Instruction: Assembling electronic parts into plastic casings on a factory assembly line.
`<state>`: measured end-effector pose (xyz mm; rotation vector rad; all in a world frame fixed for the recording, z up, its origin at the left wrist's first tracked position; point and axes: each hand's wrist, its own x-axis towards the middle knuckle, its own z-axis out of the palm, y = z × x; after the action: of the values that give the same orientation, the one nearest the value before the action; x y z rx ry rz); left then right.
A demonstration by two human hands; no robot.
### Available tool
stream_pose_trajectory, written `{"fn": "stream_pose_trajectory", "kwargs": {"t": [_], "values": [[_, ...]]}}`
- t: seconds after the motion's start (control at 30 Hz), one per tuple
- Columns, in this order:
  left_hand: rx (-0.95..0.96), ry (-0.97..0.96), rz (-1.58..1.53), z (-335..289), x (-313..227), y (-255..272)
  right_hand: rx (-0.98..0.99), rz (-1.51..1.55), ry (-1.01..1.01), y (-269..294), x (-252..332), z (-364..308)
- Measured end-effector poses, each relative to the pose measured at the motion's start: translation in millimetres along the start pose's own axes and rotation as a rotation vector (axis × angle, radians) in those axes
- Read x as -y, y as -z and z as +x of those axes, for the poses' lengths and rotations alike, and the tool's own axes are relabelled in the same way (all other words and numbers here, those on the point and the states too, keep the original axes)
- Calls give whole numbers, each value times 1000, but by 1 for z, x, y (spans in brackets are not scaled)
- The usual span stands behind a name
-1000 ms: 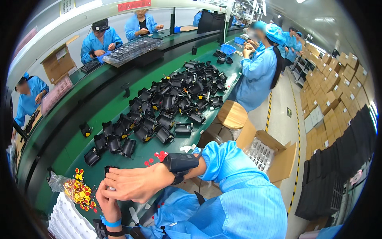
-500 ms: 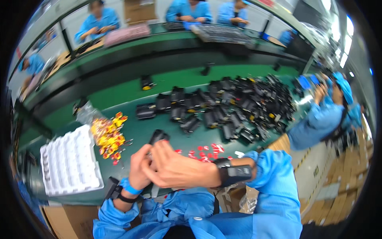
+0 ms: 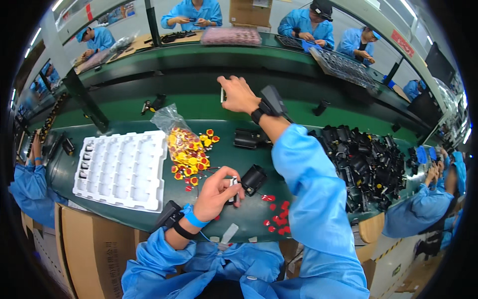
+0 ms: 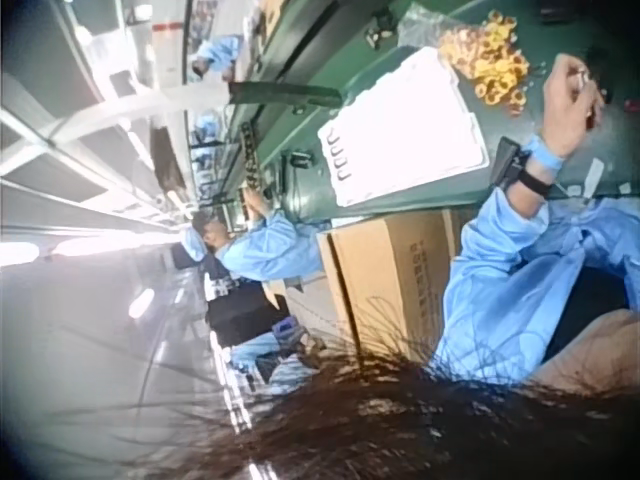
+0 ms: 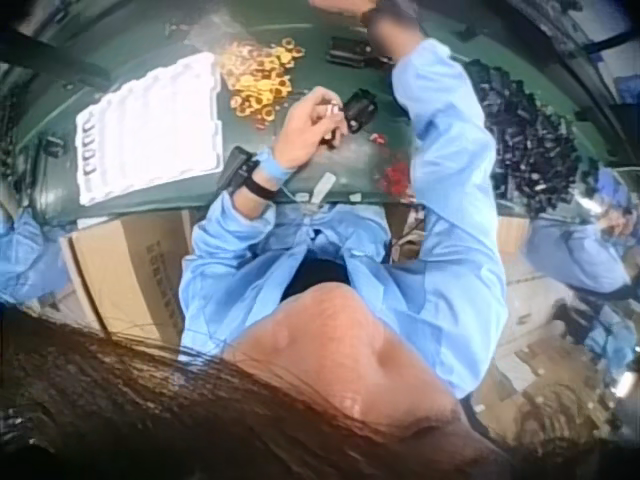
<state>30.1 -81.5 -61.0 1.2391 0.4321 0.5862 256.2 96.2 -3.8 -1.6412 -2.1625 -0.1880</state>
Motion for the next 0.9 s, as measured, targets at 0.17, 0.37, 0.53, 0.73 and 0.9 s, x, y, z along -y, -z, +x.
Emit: {"fn": "stream_pose_trajectory", "kwargs": {"t": [0.17,0.37,0.53,0.73,0.9], "values": [[-16,-107,-154,-6,-7,6,17,-193,-2,-37,-6,-12],[-144,-341,-81,-26,-29,-2,174,666,-32,106,129,-160],[130,-528,172,-76,-2,-60,-185,1312,-462,114,210,-308],[229,-499,550,-92,9,-99,-483,669,-580,111,236,-420],[-55,-628,855,-85,-15,-49,-630,-198,-965,62,162,-545]]}}
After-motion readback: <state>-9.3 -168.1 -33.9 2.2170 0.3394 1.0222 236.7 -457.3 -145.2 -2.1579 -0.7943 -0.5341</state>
